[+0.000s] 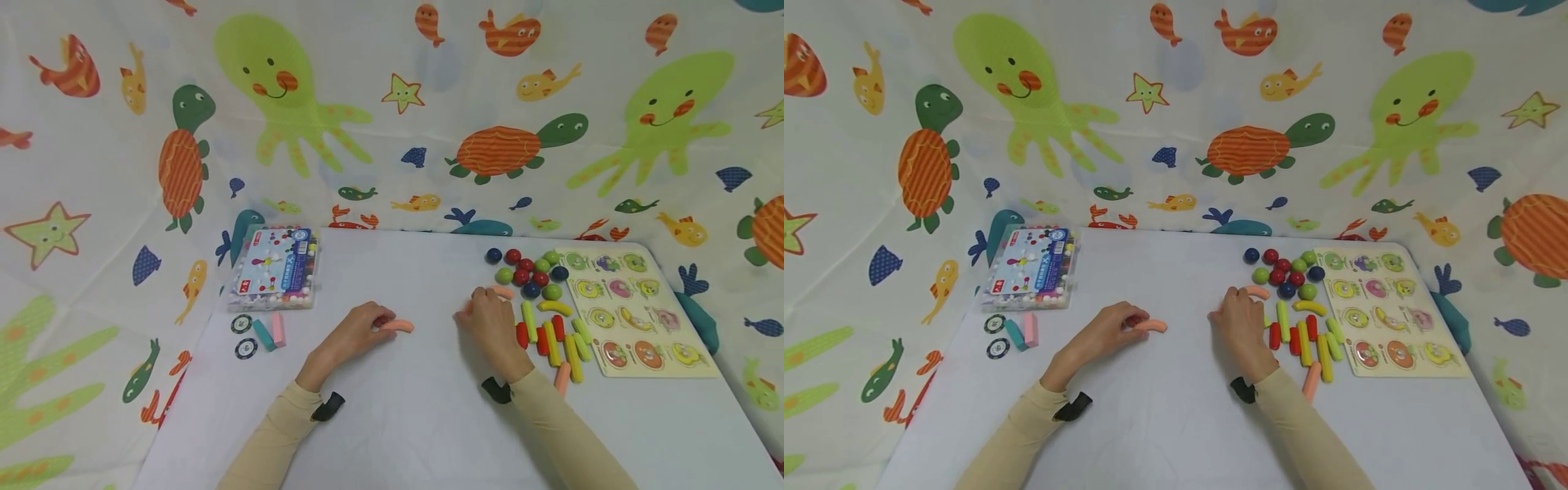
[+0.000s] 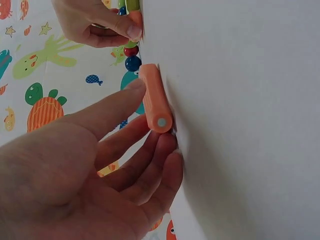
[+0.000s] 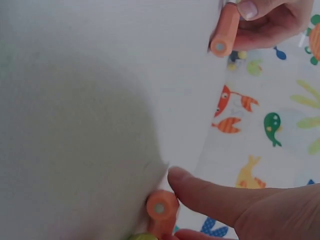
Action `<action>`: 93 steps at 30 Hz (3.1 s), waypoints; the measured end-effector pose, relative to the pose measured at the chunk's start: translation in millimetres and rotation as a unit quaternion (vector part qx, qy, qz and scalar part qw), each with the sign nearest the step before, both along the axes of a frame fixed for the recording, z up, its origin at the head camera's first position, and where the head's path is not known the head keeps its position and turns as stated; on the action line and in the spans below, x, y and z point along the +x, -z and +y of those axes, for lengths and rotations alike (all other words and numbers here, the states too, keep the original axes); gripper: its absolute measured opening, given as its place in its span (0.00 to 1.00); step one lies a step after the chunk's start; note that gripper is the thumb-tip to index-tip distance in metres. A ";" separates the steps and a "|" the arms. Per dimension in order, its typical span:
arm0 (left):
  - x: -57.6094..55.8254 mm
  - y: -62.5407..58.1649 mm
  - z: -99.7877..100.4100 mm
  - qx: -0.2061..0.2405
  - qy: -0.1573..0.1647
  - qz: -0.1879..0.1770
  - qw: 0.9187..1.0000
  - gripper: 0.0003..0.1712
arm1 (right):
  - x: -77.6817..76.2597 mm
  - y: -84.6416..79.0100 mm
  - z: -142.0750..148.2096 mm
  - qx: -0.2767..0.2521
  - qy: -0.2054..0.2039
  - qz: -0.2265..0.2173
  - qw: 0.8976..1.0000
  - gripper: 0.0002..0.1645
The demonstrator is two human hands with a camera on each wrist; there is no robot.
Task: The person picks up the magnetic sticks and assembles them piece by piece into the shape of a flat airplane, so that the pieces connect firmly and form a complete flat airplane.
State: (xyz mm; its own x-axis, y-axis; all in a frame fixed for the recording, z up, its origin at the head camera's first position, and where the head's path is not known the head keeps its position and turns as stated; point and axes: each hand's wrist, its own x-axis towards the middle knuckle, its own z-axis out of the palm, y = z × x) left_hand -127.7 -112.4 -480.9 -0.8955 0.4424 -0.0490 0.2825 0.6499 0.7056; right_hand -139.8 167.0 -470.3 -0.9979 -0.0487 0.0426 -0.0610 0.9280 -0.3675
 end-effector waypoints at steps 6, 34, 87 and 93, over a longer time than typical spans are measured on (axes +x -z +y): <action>1.7 2.0 5.1 0.003 -0.008 -0.011 1.000 0.18 | -0.8 0.6 -3.6 -0.007 -0.013 -0.007 1.000 0.15; 2.5 3.4 8.1 -0.013 -0.035 0.030 0.999 0.09 | 17.1 -5.5 -39.0 -0.164 -0.114 -0.101 0.975 0.15; 1.7 9.2 11.9 -0.010 -0.048 0.039 0.998 0.10 | 15.7 5.4 -55.5 -0.072 -0.119 -0.036 0.990 0.14; 3.1 10.9 11.6 -0.014 -0.053 0.038 0.998 0.11 | 14.1 3.8 -54.0 -0.106 -0.117 -0.017 0.987 0.13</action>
